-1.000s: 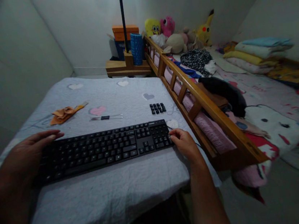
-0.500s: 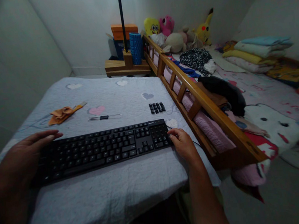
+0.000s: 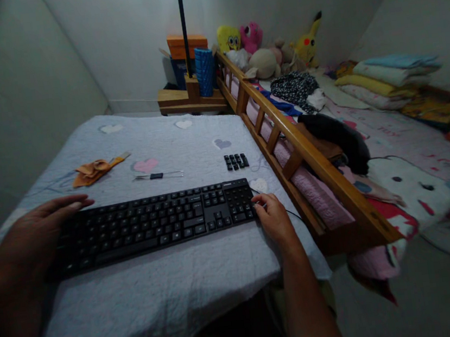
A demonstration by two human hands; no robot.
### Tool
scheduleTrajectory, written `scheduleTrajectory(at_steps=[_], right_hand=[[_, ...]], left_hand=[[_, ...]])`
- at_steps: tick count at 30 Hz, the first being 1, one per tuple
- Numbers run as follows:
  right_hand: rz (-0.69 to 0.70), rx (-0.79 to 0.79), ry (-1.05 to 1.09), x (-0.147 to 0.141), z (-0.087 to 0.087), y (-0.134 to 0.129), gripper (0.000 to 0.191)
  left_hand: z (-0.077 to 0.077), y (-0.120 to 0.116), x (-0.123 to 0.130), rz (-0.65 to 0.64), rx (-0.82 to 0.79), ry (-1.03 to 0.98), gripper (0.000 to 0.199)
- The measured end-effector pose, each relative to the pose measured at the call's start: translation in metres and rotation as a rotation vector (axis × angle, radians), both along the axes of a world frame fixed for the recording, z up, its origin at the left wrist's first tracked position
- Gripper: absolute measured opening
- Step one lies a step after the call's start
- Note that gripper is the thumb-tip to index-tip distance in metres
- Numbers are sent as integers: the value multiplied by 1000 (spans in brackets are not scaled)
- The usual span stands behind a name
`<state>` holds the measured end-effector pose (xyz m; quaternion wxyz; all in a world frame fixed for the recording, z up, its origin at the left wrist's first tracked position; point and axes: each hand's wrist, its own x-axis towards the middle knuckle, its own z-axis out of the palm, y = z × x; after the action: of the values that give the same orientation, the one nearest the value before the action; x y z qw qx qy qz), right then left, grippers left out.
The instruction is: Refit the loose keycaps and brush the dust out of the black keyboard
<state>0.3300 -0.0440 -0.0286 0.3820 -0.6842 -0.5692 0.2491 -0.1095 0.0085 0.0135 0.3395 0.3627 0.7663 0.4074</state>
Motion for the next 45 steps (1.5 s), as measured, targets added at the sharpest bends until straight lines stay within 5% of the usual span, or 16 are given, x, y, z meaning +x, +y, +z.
scheduleTrajectory(at_steps=[30,45], right_hand=[[12,116,-119,-12,-6,-1,13],[4,91,-166,-11,-6,0,9]], left_hand=[[12,-5,12,16,-16,31,48],[-3,1,0,3,-30,-21,49]])
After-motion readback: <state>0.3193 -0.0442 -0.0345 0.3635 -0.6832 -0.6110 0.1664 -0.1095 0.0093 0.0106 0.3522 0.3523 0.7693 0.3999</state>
